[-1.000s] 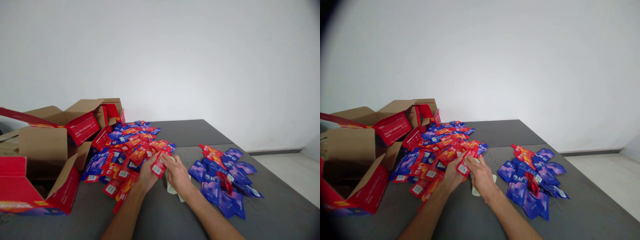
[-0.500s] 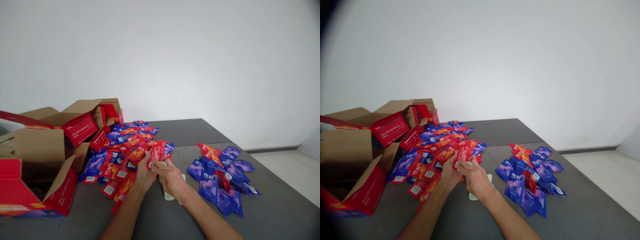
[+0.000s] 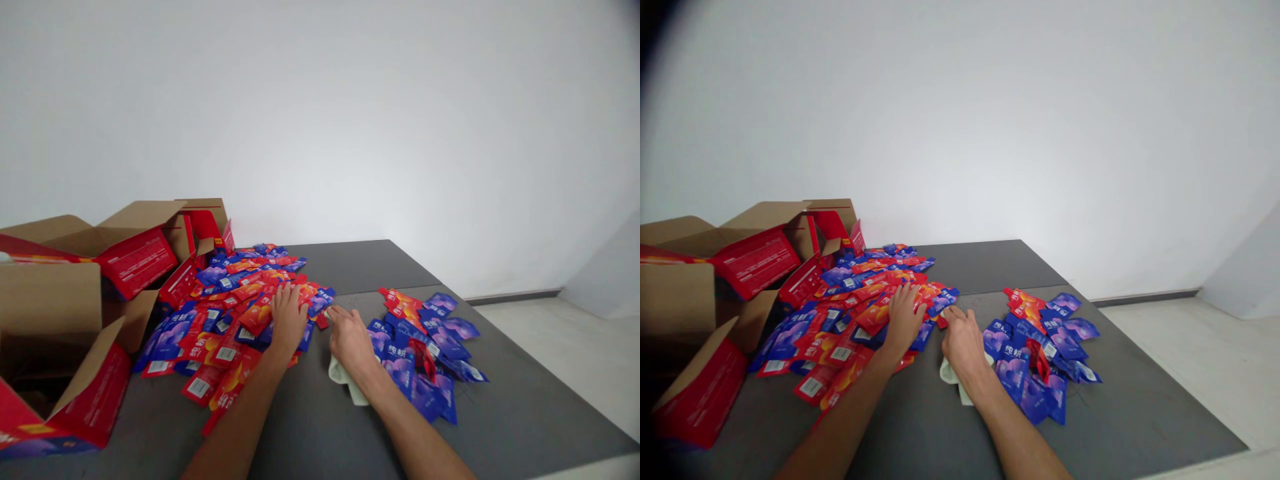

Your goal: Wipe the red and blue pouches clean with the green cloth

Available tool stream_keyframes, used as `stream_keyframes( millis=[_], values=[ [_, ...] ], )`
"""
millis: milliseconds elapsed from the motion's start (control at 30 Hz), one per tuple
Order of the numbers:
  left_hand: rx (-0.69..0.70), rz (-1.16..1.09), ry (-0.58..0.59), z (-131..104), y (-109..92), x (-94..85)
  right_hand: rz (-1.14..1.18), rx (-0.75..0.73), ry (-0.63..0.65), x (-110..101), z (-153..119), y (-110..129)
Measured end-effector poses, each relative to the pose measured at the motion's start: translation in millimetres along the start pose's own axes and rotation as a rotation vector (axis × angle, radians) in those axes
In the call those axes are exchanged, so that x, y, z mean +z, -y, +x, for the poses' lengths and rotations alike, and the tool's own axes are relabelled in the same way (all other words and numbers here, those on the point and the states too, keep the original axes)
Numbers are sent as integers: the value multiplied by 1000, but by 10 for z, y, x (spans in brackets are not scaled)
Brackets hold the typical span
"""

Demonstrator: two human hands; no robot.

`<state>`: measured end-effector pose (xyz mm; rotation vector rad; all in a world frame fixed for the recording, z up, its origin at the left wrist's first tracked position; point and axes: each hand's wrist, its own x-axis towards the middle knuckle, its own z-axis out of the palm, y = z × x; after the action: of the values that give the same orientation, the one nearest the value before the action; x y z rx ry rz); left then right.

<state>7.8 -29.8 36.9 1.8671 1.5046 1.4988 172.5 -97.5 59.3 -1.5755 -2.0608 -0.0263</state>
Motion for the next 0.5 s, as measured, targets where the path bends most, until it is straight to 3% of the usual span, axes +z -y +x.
stream_keyframes(
  millis=[67, 133, 267, 333, 500],
  values=[
    [24, -37, 9, 6, -45, 99, -45, 38, 14, -84, 11, -59],
    [51, -90, 103, -42, -136, 234, -102, 80, 51, -165, 4, -145],
    [188, 33, 468, -281, -403, 561, -196, 185, 76, -277, -93, -378],
    [226, 100, 594, -425, -535, 703, -222, 224, 77, -309, -175, -490],
    [174, 236, 662, -682, -752, 901, -253, 302, 93, -337, -373, -681]
  ],
)
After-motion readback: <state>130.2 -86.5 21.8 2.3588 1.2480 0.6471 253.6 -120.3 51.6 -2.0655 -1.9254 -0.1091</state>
